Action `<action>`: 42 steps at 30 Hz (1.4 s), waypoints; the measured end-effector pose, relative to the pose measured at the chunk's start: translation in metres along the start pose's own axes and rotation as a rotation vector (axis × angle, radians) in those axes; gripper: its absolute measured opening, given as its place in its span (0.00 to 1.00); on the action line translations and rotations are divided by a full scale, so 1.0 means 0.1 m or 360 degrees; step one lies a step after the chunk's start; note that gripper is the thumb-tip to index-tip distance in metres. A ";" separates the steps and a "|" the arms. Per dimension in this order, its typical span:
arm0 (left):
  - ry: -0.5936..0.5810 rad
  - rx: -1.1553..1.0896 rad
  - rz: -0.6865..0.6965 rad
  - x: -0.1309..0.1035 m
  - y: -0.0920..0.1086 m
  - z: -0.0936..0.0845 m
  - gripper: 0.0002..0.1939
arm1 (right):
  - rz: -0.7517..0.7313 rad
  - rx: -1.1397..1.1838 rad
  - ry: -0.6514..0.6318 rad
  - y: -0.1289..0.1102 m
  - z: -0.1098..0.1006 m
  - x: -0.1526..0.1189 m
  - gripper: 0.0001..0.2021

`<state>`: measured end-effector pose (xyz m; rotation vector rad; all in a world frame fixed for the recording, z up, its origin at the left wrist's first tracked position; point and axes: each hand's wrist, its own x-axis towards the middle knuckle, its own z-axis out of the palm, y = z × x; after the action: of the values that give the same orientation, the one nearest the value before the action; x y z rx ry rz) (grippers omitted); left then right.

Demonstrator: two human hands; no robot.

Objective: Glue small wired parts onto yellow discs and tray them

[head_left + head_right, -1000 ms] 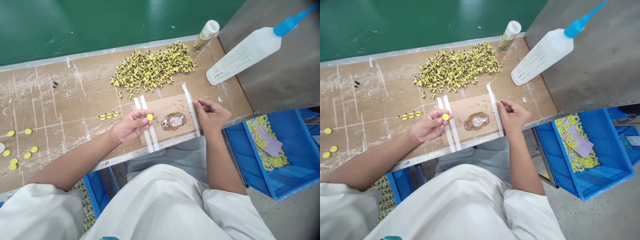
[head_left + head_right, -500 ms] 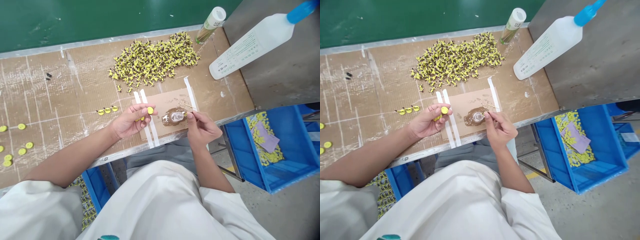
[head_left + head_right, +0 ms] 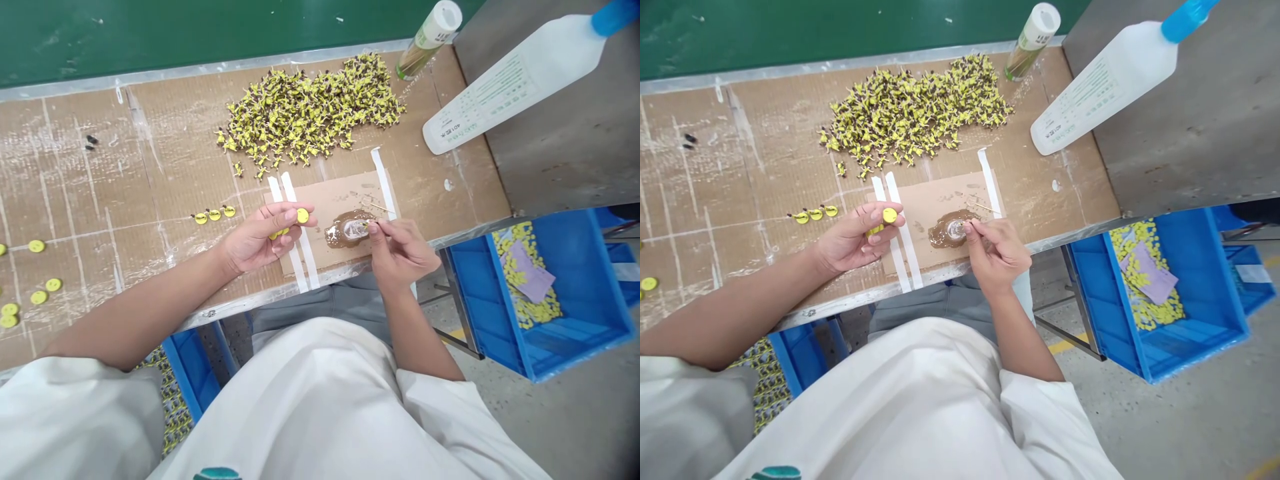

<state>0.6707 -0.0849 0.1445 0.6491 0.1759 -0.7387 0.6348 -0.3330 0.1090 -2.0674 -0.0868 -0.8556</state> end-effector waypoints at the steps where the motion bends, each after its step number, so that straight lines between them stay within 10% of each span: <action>1: -0.0002 -0.0001 -0.0002 0.00 0.00 0.00 0.17 | -0.0001 0.0008 0.0005 -0.01 0.00 0.01 0.06; 21: -0.0033 0.0023 0.0026 -0.01 -0.01 -0.01 0.14 | -0.0135 -0.0076 -0.0062 0.03 -0.06 0.04 0.04; 29: -0.0088 0.0057 0.0033 0.00 -0.02 -0.01 0.13 | 0.0406 0.0449 0.0272 -0.50 -0.01 0.19 0.10; 42: -0.0124 0.0186 0.0038 -0.01 -0.03 0.02 0.17 | 0.0465 0.0774 -0.0086 -0.96 0.45 0.19 0.06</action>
<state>0.6679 -0.0872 0.1444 0.7310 0.0534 -0.7539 0.6394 -0.2442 0.1705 -1.5957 -0.0180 -0.5339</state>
